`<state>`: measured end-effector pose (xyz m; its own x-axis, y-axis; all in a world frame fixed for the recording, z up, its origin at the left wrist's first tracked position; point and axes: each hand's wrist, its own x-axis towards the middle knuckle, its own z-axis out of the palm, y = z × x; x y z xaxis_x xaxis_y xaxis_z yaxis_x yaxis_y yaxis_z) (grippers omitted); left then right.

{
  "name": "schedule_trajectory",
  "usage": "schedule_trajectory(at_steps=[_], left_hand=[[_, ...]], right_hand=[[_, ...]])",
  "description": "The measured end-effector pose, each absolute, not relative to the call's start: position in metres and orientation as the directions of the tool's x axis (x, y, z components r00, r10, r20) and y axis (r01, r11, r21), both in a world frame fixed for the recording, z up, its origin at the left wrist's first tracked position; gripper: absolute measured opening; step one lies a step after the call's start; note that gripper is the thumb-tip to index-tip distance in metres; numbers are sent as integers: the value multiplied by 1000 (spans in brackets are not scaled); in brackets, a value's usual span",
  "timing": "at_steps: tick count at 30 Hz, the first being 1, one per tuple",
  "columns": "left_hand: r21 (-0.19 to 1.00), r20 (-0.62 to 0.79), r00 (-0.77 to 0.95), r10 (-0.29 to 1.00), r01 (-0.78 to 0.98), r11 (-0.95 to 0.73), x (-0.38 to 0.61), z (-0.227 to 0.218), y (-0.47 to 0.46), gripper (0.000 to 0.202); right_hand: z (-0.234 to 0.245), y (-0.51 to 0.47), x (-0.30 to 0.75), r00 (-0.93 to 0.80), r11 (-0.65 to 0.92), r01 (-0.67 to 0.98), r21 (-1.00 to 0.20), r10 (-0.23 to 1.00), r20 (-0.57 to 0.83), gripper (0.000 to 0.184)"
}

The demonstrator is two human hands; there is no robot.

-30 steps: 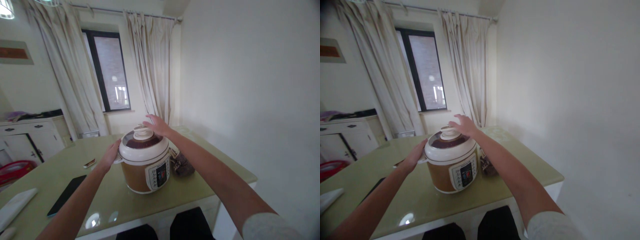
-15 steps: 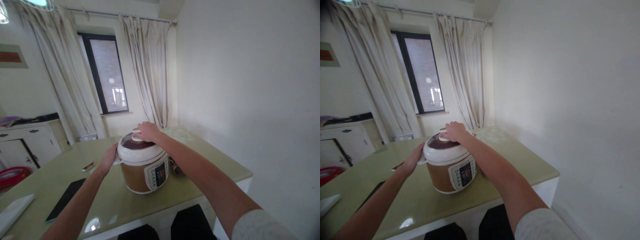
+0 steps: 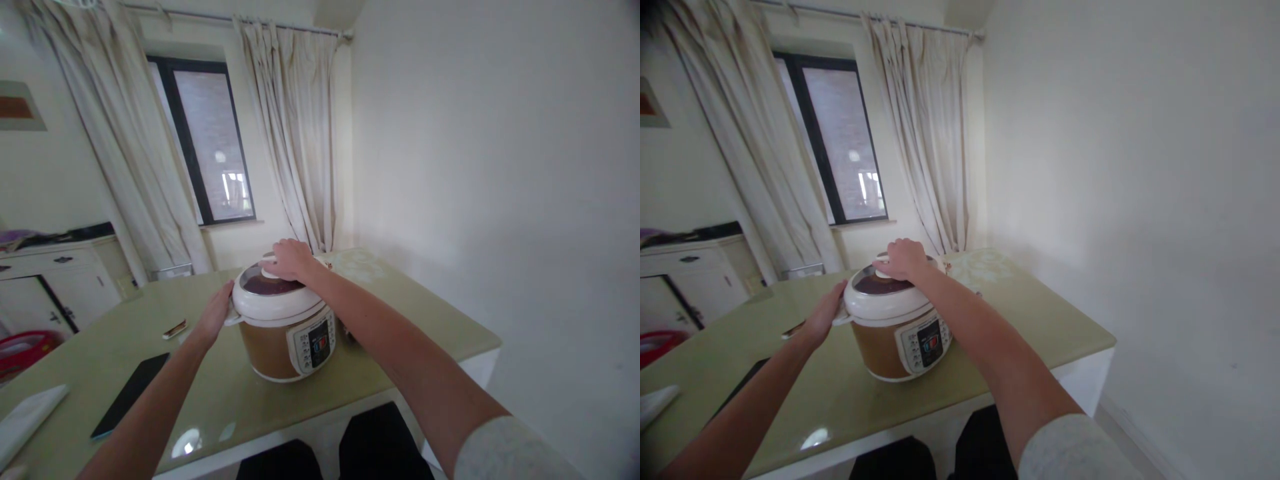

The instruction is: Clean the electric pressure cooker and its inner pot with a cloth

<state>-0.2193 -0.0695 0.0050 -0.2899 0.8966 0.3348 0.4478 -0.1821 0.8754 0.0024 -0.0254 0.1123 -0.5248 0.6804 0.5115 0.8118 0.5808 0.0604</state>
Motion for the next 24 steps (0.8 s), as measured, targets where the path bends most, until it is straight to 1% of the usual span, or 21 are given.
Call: schedule_trajectory(at_steps=[2, 4, 6, 10, 12, 13, 15, 17, 19, 21, 23, 24], left_hand=[[886, 316, -292, 903, 431, -171, -219, 6, -70, 66], [903, 285, -302, 910, 402, -149, -218, 7, -70, 67], [913, 272, -311, 911, 382, -142, -219, 6, -68, 66], [912, 307, -302, 902, 365, -188, -220, 3, -66, 65], [909, 317, -301, 900, 366, -198, -220, 2, -67, 63], [909, 317, -302, 899, 366, -198, -220, 1, -67, 62], [907, 327, -300, 896, 365, -209, -219, 3, -67, 59], [912, 322, -297, 899, 351, -211, -217, 7, -68, 59], [944, 272, -305, 913, 269, -191, -213, 10, -70, 64], [976, 213, -329, 920, 104, -189, -207, 7, -78, 75], [972, 196, -379, 904, -49, -231, -201, -10, -91, 86], [962, 205, -413, 888, -82, -260, -198, -24, -100, 88]], right_hand=[[111, -17, 8, -579, 635, 769, 76, 640, 505, 73], [111, -9, 12, -629, 684, 724, 91, 601, 493, 73], [112, -1, 15, -692, 742, 659, 119, 538, 481, 68], [117, 12, 23, -840, 858, 463, 221, 346, 417, 55], [120, 13, 27, -871, 870, 418, 262, 302, 388, 50], [122, 12, 29, -870, 861, 428, 273, 312, 381, 51], [125, 4, 28, -845, 820, 497, 285, 382, 375, 57], [130, -6, 23, -801, 760, 583, 287, 477, 361, 70], [137, -16, 17, -753, 709, 651, 270, 559, 348, 83], [142, -19, 19, -703, 691, 698, 188, 610, 365, 89], [143, -13, 35, -615, 669, 742, 42, 655, 438, 86], [140, -7, 49, -539, 632, 774, -41, 691, 481, 83]])
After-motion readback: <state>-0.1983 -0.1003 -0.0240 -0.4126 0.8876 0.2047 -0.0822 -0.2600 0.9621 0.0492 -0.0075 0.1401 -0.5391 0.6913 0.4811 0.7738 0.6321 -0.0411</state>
